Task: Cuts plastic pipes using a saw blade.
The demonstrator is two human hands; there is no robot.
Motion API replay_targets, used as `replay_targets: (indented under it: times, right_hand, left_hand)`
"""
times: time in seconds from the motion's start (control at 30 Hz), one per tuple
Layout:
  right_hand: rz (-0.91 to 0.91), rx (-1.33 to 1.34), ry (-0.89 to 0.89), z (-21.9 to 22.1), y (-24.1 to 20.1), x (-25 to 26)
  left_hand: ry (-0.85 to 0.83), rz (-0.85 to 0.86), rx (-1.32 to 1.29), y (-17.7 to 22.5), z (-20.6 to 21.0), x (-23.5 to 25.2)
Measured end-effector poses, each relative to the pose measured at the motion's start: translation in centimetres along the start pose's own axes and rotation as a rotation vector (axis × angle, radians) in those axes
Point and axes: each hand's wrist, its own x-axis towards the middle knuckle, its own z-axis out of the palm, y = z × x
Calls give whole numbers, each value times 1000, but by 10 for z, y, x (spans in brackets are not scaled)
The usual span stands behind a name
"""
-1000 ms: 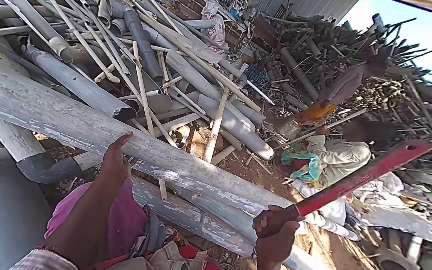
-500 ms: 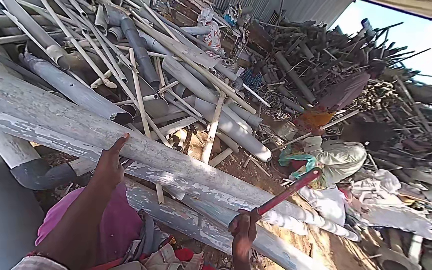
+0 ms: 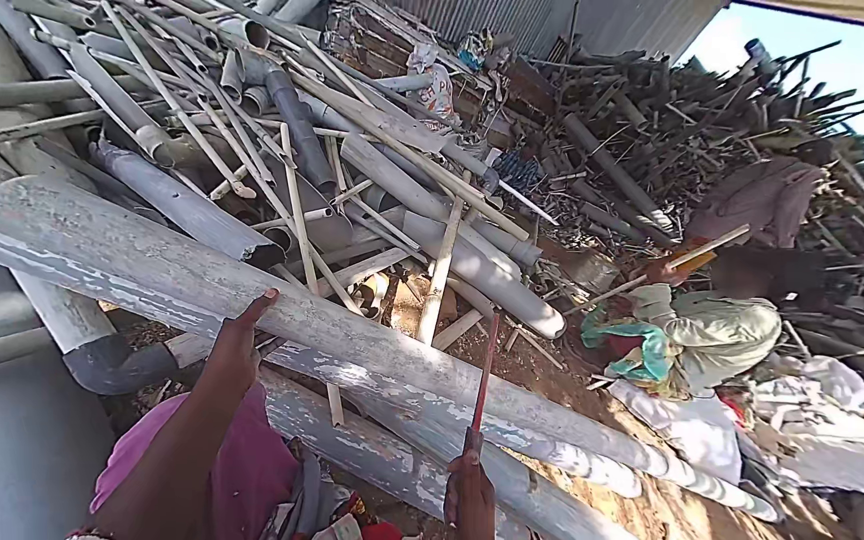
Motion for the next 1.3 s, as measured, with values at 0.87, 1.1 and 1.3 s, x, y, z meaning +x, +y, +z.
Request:
replay_targets:
  times: [0.87, 1.1, 1.3]
  right_hand:
    - [29, -924, -120, 52, -21, 23]
    - [372, -424, 273, -27, 2, 48]
    - [2, -798, -213, 107, -33, 12]
  left_hand:
    - [-25, -42, -54, -4, -3, -1]
    - [-3, -59, -101, -7, -3, 2]
    - [35, -41, -137, -18, 3, 10]
